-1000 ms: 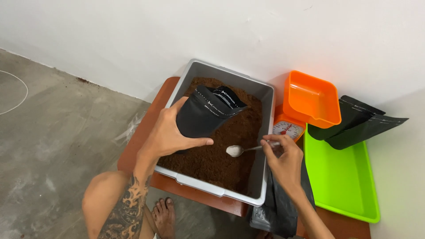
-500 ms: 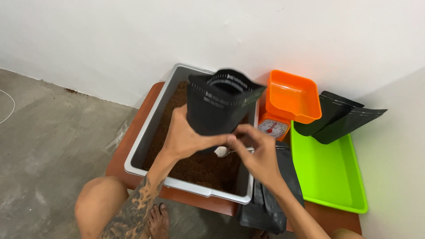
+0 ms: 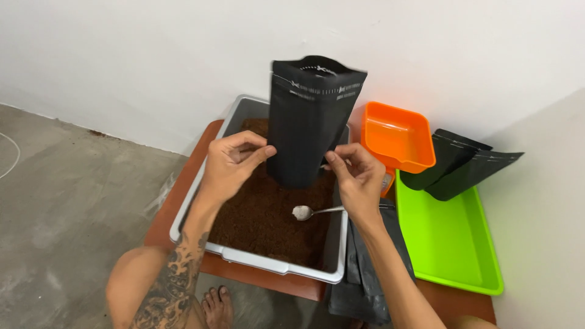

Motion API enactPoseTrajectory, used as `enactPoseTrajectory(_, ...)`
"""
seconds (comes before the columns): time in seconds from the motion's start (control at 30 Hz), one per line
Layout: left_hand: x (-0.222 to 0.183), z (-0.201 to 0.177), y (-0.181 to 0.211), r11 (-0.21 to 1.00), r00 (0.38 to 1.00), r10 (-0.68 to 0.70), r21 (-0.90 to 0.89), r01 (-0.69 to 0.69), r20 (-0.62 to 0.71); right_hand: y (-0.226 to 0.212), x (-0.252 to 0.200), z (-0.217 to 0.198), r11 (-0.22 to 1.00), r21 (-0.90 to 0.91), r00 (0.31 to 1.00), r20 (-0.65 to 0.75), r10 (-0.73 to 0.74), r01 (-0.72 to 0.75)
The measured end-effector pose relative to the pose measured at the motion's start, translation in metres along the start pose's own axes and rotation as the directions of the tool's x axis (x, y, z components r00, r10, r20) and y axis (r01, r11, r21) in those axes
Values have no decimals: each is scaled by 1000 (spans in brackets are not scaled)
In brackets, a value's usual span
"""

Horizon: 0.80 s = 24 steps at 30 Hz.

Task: The person is filling black resealable pouches with coffee grounds using a spoon and weighing them on an analog scale.

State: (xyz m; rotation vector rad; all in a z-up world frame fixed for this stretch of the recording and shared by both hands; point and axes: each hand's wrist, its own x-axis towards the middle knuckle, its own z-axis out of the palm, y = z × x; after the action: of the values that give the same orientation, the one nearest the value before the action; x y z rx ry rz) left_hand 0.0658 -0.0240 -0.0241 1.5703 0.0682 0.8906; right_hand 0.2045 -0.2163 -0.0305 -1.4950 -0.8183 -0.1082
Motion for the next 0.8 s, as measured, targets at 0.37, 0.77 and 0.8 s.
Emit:
enactPoseTrajectory(0.37,-2,12,3,990,989,137,35,-136,-49,4,-6,3,998,-12,998,-27,-63,62)
enactPoseTrajectory(0.77,4,7,7,996,991,81,44,-77,-105,-13,3,0,1000,6,999,-30,-20,20)
enactPoseTrajectory(0.8,8,9,11,995,994,80,68,-75,-74,-16,9,-5,1000,-1,1000,-29,-11,11)
